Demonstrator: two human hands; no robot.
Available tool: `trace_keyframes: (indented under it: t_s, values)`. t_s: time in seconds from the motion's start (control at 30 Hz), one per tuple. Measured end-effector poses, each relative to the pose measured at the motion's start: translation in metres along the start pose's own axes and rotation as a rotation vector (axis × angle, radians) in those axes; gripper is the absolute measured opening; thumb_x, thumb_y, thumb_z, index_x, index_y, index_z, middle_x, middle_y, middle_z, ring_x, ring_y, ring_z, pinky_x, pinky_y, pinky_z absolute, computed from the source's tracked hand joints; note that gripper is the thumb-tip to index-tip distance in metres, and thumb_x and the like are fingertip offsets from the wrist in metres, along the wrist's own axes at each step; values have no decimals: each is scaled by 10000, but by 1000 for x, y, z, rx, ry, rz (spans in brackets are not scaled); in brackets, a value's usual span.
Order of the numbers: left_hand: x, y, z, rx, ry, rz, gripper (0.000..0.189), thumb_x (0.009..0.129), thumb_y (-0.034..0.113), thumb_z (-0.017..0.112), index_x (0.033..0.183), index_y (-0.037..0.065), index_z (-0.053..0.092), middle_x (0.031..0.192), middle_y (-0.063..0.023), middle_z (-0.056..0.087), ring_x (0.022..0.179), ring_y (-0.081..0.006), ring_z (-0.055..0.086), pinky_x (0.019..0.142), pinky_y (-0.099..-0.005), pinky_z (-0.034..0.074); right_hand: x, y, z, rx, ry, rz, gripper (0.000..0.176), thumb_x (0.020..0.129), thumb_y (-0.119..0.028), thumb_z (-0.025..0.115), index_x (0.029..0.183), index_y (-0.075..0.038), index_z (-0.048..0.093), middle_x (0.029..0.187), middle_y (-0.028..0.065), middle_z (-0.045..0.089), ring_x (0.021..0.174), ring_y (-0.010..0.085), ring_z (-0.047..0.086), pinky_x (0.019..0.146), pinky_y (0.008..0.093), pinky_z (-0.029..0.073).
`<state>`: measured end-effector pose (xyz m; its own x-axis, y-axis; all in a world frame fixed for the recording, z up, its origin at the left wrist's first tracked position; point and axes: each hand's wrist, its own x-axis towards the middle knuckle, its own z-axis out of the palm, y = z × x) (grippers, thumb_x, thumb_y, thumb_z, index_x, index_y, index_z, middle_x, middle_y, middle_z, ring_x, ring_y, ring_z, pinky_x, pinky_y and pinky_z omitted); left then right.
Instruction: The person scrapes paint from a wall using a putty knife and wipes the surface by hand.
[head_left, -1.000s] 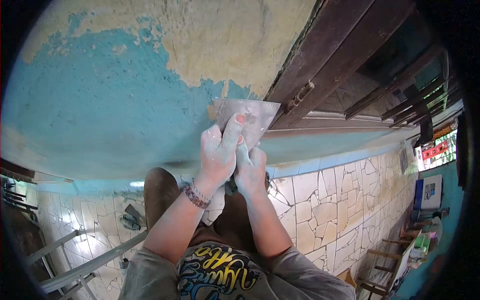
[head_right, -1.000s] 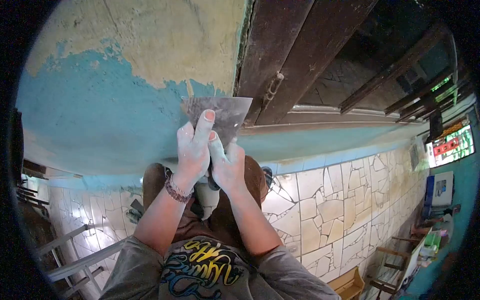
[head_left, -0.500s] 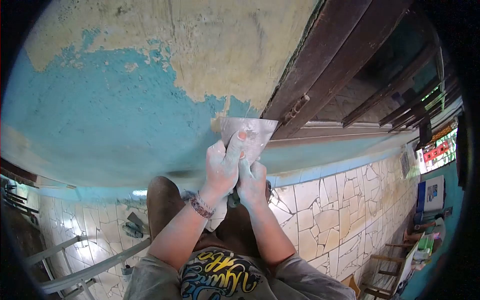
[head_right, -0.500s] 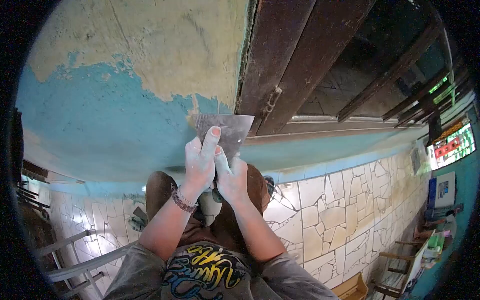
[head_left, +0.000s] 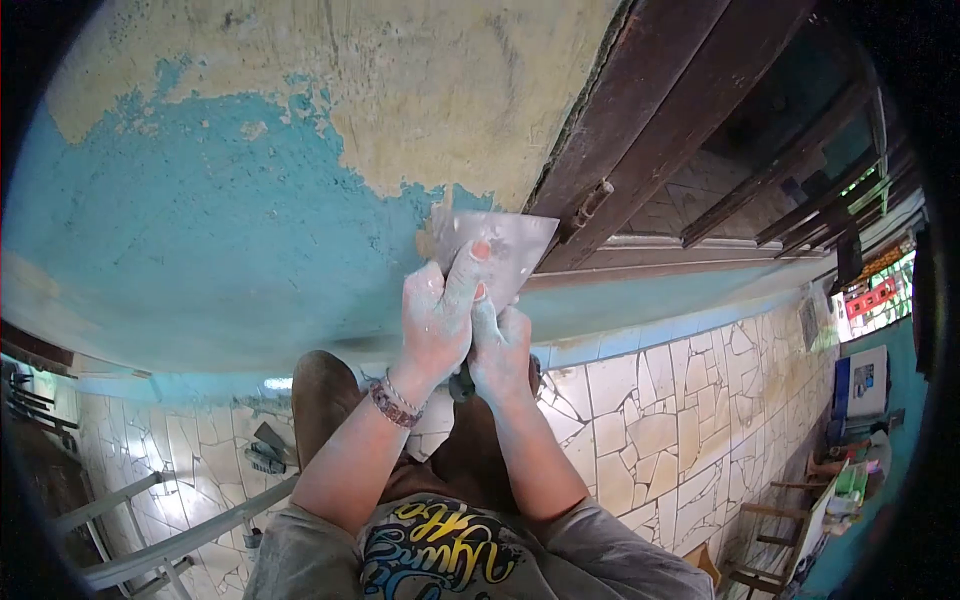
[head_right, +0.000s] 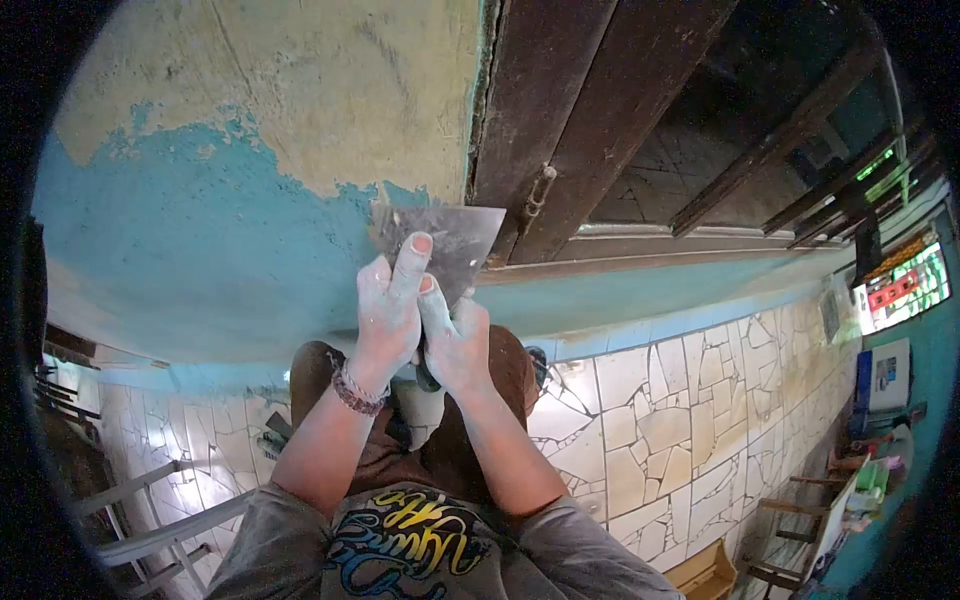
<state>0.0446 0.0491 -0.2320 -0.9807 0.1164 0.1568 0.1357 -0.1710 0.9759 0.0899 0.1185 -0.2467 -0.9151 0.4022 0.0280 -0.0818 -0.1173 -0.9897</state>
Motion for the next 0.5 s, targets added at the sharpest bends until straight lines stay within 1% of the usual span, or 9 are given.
trace_keyframes:
  t_s: [0.03,0.1,0.2,0.27,0.3,0.33,0.4,0.43,0.5]
  values:
    - [-1,-1,2,-47,13,-23,443,889,395,625,635,48,515,594,35,477,568,-31,418,466,-222,341,-3,-2,2,20,23,-9,399,966,-305,511,768,29,603,667,0,562,606,53,464,504,242,366]
    - [9,-3,3,21,37,94,460,884,399,631,619,50,496,590,30,477,563,-33,422,465,-223,345,-2,-6,6,58,56,-33,409,965,-312,513,750,24,600,646,-4,552,592,52,455,490,244,357]
    - [4,0,2,15,27,62,481,873,413,643,598,59,468,590,14,487,551,-39,438,461,-225,358,2,-20,-5,38,-76,58,306,958,-271,533,910,24,597,728,28,591,588,67,518,491,244,413]
    - [3,14,3,-62,5,-45,485,871,417,645,595,60,465,591,9,493,552,-43,450,463,-225,367,-1,-19,-5,18,-71,103,306,958,-270,533,908,25,595,717,30,591,583,69,519,487,245,413]
    - [1,8,3,-49,13,-52,309,872,332,638,745,69,537,584,-37,483,529,-109,443,453,-271,353,-4,-18,-5,10,-66,121,306,958,-269,533,907,26,594,711,31,591,580,70,519,485,246,412]
    - [-2,-2,3,-40,24,-52,172,873,248,632,894,79,609,577,-82,474,506,-176,436,443,-318,339,-4,-12,-3,-3,-30,26,307,959,-269,529,893,24,592,691,30,584,559,71,513,471,249,405]
    - [6,-5,2,17,28,103,177,886,208,617,985,79,689,566,-130,475,486,-232,442,440,-359,337,2,-5,3,-28,33,-168,311,962,-269,523,866,21,586,650,27,570,516,74,499,441,254,391]
    - [9,-3,2,68,16,230,203,897,252,608,925,71,696,563,-133,485,489,-222,454,448,-353,350,0,-11,-1,0,-10,-59,316,960,-263,524,904,40,594,698,41,597,603,78,527,520,261,432]
    - [11,10,0,152,-55,185,249,917,278,577,913,57,691,570,-146,493,493,-246,475,468,-362,369,-1,-30,-5,-46,-61,86,321,958,-264,525,921,46,596,724,44,607,632,77,532,544,264,441]
